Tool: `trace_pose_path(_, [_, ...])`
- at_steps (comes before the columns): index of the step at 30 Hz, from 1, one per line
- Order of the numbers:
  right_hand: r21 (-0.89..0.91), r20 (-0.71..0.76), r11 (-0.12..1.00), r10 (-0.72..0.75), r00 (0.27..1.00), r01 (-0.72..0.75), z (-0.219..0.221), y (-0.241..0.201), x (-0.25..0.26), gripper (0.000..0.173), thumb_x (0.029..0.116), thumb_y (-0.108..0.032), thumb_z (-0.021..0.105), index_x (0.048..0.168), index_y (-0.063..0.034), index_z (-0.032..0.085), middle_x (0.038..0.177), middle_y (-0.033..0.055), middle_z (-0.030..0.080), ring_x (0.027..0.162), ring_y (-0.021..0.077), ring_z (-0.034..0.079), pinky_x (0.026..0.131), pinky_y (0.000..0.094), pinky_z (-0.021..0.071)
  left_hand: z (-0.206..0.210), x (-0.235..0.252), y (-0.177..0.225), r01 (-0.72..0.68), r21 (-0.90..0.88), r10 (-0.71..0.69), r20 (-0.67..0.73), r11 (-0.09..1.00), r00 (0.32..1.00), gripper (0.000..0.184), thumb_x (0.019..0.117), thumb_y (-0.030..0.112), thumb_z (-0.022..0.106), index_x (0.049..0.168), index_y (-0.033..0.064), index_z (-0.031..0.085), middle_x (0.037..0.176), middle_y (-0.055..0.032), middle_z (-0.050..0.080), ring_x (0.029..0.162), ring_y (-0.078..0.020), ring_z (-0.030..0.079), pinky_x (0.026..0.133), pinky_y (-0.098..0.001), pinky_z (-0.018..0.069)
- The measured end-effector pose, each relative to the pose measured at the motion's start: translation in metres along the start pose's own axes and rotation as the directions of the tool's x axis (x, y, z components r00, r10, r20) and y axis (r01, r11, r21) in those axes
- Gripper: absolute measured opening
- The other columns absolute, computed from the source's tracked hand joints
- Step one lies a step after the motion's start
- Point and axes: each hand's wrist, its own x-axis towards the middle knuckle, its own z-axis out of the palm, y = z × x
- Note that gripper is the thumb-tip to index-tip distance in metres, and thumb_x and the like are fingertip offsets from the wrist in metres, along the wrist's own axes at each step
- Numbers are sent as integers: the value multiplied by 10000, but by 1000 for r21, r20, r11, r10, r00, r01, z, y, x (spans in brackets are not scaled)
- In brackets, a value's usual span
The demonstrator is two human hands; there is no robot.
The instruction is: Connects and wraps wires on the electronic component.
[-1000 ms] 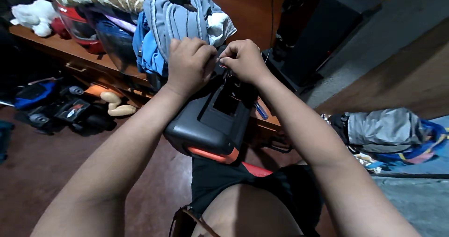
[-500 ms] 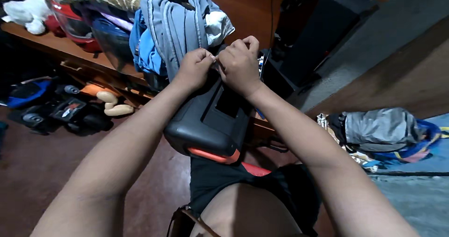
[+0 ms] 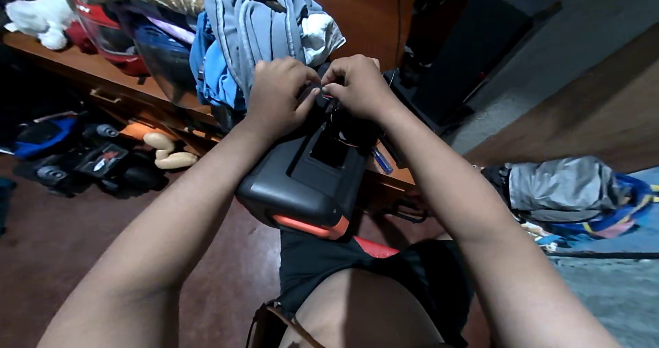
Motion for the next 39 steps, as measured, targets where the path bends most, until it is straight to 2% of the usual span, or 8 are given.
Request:
trace_pose_path(8, [-24, -4, 1000, -14, 1000, 14, 1, -3, -4, 150, 982, -226, 647, 1024, -153, 772, 968, -29, 755, 980, 115, 678, 1066, 547, 366, -1, 1, 4, -133, 180, 145, -59, 975, 988, 253, 1075, 251, 499, 1069, 76, 681, 1042, -146, 710, 940, -354, 651, 819, -528, 438])
trace_pose_path(13, [-244, -300, 964, -178, 937, 105, 29, -4, -13, 154, 946, -203, 646, 955, -149, 791, 952, -6, 767, 1006, 198, 680, 1046, 542, 362, 5, 1, 5, 173, -176, -165, 56, 969, 985, 310, 1062, 252, 464, 1048, 28, 678, 1039, -137, 692, 1064, -266, 633, 1003, -527, 385])
trace_pose_path(16, [-431, -467, 887, -376, 800, 165, 50, 3, -13, 127, 919, -184, 664, 867, -136, 770, 869, 10, 755, 946, 227, 691, 1018, 545, 395, 5, 2, 8, 374, -365, -342, 151, 852, 927, 240, 1068, 224, 483, 984, 63, 641, 869, -23, 616, 807, -68, 580, 791, -302, 483])
trace_pose_path(20, [-512, -513, 836, -481, 711, 196, 60, 7, -10, 135, 918, -188, 679, 816, -131, 748, 807, 14, 732, 896, 236, 685, 1011, 537, 401, 6, 2, 6, 483, -512, -410, 258, 710, 875, 222, 1058, 173, 460, 934, 88, 624, 796, 27, 593, 728, -30, 555, 715, -264, 479])
trace_pose_path(24, [-306, -454, 947, -232, 860, 94, 47, -2, -11, 148, 943, -193, 651, 941, -162, 796, 927, -17, 775, 974, 197, 695, 1033, 543, 381, 5, -2, 2, 330, -423, -319, 98, 844, 943, 228, 1060, 191, 467, 1006, 43, 633, 855, -24, 608, 774, -55, 576, 756, -267, 495])
trace_pose_path(27, [-80, -362, 997, -15, 932, -15, 33, -10, -9, 164, 957, -211, 646, 993, -161, 798, 961, -37, 771, 980, 148, 686, 1059, 535, 363, 3, -3, 4, 235, -238, -253, -49, 943, 966, 275, 1034, 256, 481, 1083, 40, 644, 978, -104, 680, 983, -217, 632, 972, -480, 414])
trace_pose_path(32, [97, -287, 986, 161, 944, -138, 25, -15, -7, 142, 949, -230, 672, 1003, -161, 784, 912, -45, 754, 917, 107, 683, 1050, 542, 377, 5, -2, 6, 82, 14, -77, -213, 997, 974, 283, 1028, 289, 550, 1075, 46, 687, 1011, -146, 717, 928, -306, 662, 875, -520, 442])
trace_pose_path(39, [135, -308, 981, 178, 935, -143, 26, -18, -8, 132, 944, -214, 669, 978, -160, 785, 909, -48, 750, 902, 92, 677, 1047, 526, 373, 6, -2, 4, 12, 154, 26, -244, 988, 969, 235, 1037, 275, 577, 1058, 91, 722, 1075, -124, 742, 994, -309, 678, 858, -502, 455])
